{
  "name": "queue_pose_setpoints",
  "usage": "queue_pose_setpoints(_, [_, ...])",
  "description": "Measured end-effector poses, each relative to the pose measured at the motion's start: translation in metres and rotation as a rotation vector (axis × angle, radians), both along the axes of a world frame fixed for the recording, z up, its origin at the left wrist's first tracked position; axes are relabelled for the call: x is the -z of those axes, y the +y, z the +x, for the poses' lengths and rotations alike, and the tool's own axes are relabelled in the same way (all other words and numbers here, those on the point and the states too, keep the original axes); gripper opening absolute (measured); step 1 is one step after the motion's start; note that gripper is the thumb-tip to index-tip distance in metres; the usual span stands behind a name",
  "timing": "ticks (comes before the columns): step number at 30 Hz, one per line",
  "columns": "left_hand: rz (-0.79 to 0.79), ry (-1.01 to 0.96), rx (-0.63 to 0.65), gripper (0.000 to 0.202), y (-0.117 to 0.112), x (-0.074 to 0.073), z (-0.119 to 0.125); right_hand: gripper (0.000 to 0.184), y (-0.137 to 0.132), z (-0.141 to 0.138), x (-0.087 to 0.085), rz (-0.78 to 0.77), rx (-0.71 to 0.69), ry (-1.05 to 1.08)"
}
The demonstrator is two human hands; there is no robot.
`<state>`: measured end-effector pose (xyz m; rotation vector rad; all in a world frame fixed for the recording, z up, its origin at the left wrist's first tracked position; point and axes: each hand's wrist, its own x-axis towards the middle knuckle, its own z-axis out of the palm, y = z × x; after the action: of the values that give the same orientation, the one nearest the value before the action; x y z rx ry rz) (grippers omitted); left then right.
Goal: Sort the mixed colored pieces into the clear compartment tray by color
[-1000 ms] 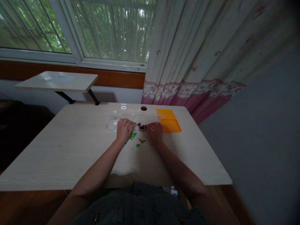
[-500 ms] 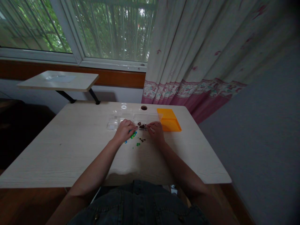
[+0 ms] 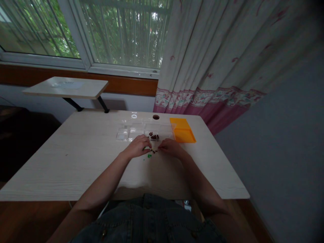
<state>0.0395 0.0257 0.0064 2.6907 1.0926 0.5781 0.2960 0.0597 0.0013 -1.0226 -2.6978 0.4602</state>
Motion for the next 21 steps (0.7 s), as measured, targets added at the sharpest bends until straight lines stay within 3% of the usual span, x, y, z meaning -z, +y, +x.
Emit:
queue_pose_setpoints(7, [0.011, 0.038, 0.004, 0.014, -0.002, 0.000, 0.006, 0.012, -0.006, -0.007, -0.009, -0.042, -0.041, 0.001])
queue_pose_setpoints(21, [0.020, 0.039, -0.001, 0.010, 0.000, 0.007, 0.011, 0.012, -0.006, -0.015, -0.004, 0.010, -0.067, -0.037])
